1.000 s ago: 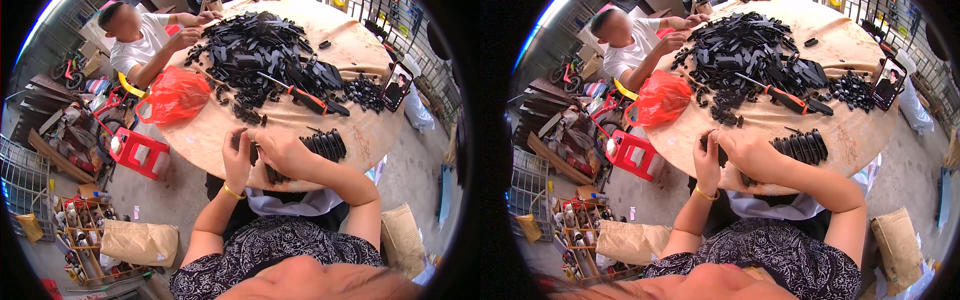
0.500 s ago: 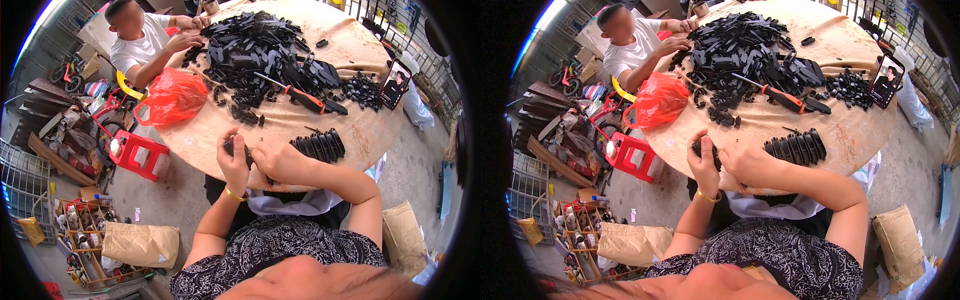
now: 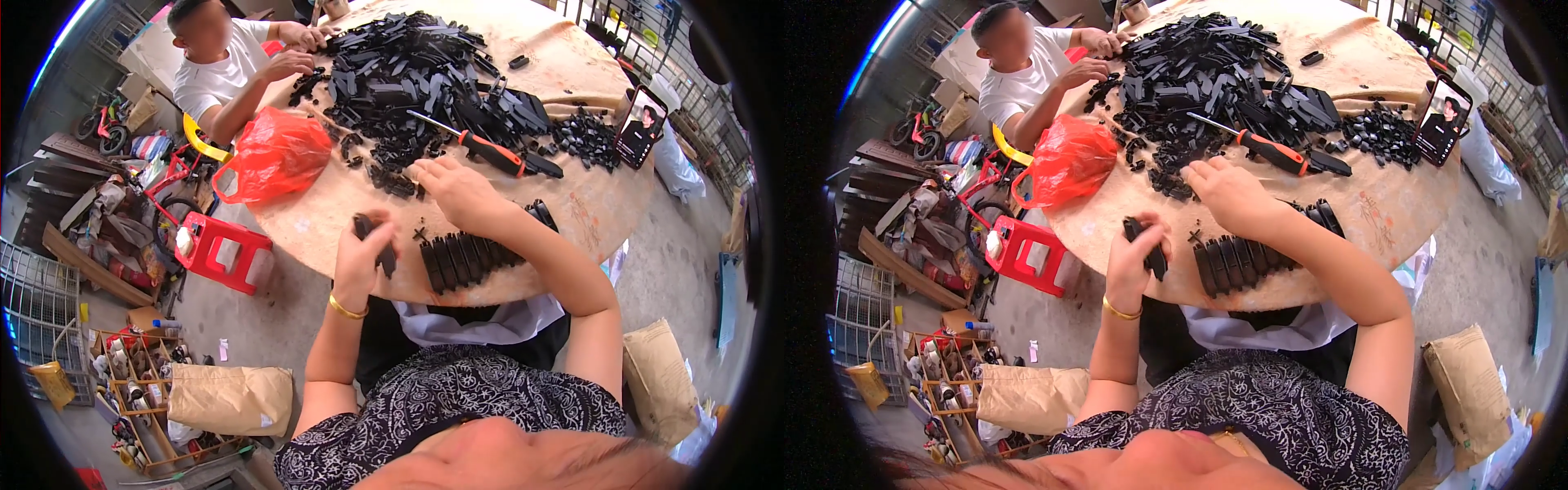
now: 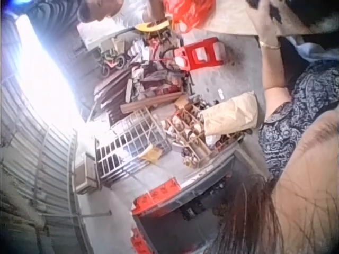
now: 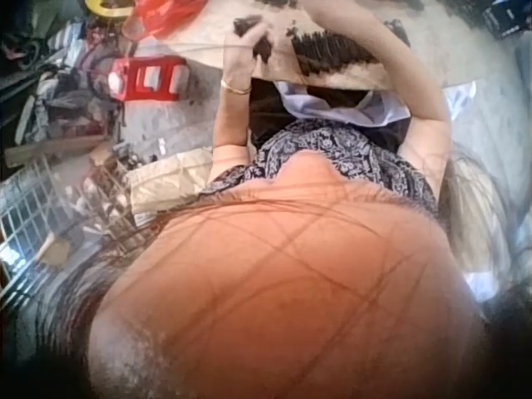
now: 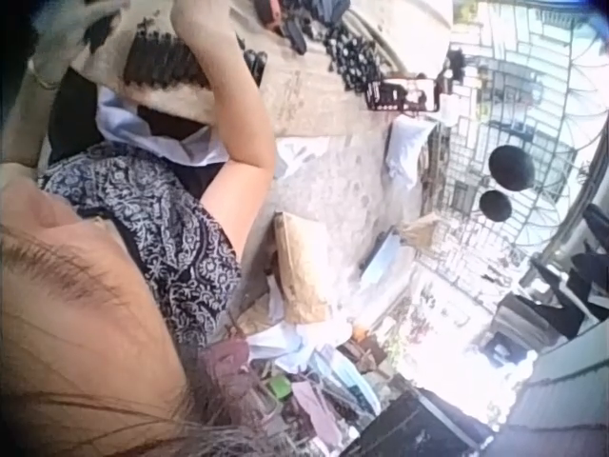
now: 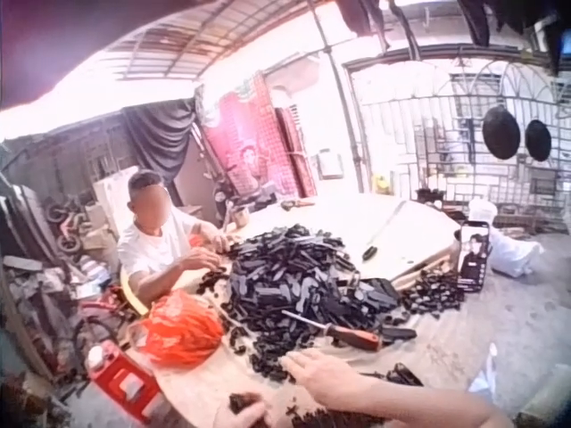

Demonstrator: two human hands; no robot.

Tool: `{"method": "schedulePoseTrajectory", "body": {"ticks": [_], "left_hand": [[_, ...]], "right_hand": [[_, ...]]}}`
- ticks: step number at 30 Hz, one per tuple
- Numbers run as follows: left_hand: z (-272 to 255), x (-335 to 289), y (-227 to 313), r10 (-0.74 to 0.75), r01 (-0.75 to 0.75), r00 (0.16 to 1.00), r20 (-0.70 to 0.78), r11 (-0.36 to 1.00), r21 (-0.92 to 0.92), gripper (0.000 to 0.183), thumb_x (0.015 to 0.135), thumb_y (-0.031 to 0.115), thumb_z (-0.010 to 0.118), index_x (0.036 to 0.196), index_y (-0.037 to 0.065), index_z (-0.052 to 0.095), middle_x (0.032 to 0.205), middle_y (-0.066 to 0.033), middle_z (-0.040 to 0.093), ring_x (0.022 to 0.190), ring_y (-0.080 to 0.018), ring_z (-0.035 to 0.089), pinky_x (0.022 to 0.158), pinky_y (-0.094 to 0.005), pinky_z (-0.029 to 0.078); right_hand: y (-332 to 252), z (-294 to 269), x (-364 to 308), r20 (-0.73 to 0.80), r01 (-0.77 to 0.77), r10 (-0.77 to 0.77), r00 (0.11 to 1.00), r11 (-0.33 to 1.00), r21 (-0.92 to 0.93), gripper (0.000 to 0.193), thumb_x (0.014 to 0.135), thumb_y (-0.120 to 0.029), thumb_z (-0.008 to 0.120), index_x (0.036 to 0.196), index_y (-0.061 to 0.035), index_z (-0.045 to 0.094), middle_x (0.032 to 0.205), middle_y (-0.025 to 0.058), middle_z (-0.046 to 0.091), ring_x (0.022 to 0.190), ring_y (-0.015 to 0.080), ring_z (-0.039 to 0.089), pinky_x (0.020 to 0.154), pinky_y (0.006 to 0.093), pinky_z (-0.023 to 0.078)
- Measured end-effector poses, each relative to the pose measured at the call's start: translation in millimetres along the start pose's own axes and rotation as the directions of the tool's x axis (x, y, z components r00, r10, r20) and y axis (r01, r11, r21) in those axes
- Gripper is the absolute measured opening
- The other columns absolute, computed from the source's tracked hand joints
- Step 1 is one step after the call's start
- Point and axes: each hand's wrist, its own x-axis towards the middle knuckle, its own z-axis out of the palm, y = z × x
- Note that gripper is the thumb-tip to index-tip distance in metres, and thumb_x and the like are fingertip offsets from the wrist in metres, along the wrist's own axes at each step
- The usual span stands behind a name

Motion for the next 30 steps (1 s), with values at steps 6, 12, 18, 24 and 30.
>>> {"method": "schedulePoseTrajectory", "body": {"ticks": [6, 12, 18, 24, 30], "left_hand": [[32, -27, 10, 0.174, -0.33, 0.937, 0.302, 0.164, 0.93, 0.036, 0.076, 0.029, 0.063, 0.101, 0.005, 0.055, 0.08, -0.0142, 0.061, 0.071, -0.0308, 0.06, 0.062, -0.0395, 0.046], [34, -32, -1, 0.221, -0.339, 0.936, 0.274, 0.361, 0.869, 0.032, 0.075, 0.022, 0.064, 0.098, 0.003, 0.053, 0.083, -0.0154, 0.061, 0.075, -0.0311, 0.059, 0.064, -0.0373, 0.047], [21, -20, 1, -0.085, 0.092, 0.993, -0.079, 0.992, 0.084, 0.025, 0.079, 0.008, 0.062, 0.1, 0.0, 0.05, 0.083, -0.0063, 0.06, 0.064, -0.0091, 0.056, 0.055, -0.0193, 0.045], [10, -7, -1, -0.046, 0.051, 0.999, 0.025, 0.969, -0.241, 0.028, 0.085, 0.021, 0.058, 0.104, 0.0, 0.055, 0.079, -0.0026, 0.059, 0.065, -0.0093, 0.056, 0.053, -0.0201, 0.044], [19, -10, -6, 0.031, -0.025, 0.999, 0.023, 0.973, -0.231, 0.029, 0.088, 0.027, 0.053, 0.1, 0.0, 0.056, 0.078, -0.0034, 0.059, 0.063, -0.0087, 0.055, 0.052, -0.0199, 0.043]], "right_hand": [[-1, 16, -2, 0.193, 0.104, -0.043, 0.98, 0.943, -0.316, 0.027, 0.072, -0.008, 0.05, 0.097, 0.0003, 0.055, 0.085, 0.008, 0.058, 0.086, 0.0255, 0.056, 0.075, 0.0356, 0.045], [-3, -4, -3, 0.059, -0.103, 0.102, 0.993, 0.995, 0.016, 0.008, 0.07, -0.004, 0.058, 0.075, 0.0008, 0.054, 0.087, 0.0128, 0.06, 0.077, 0.0262, 0.06, 0.068, 0.0331, 0.048], [-13, -35, -6, 0.13, -0.221, 0.185, 0.974, 0.654, 0.724, 0.015, 0.071, -0.002, 0.062, 0.085, 0.0008, 0.059, 0.078, 0.0092, 0.063, 0.071, 0.0152, 0.061, 0.063, 0.0255, 0.049], [-35, -32, -13, -0.008, -0.068, 0.096, 0.995, 0.762, 0.644, 0.015, 0.069, -0.005, 0.06, 0.083, -0.0004, 0.06, 0.071, 0.0119, 0.06, 0.065, 0.0227, 0.06, 0.06, 0.0306, 0.047], [-41, -29, -15, -0.227, 0.14, -0.06, 0.972, 0.923, 0.359, 0.016, 0.067, -0.001, 0.061, 0.083, -0.0019, 0.06, 0.069, 0.0102, 0.058, 0.059, 0.0235, 0.058, 0.053, 0.0304, 0.047]]}}
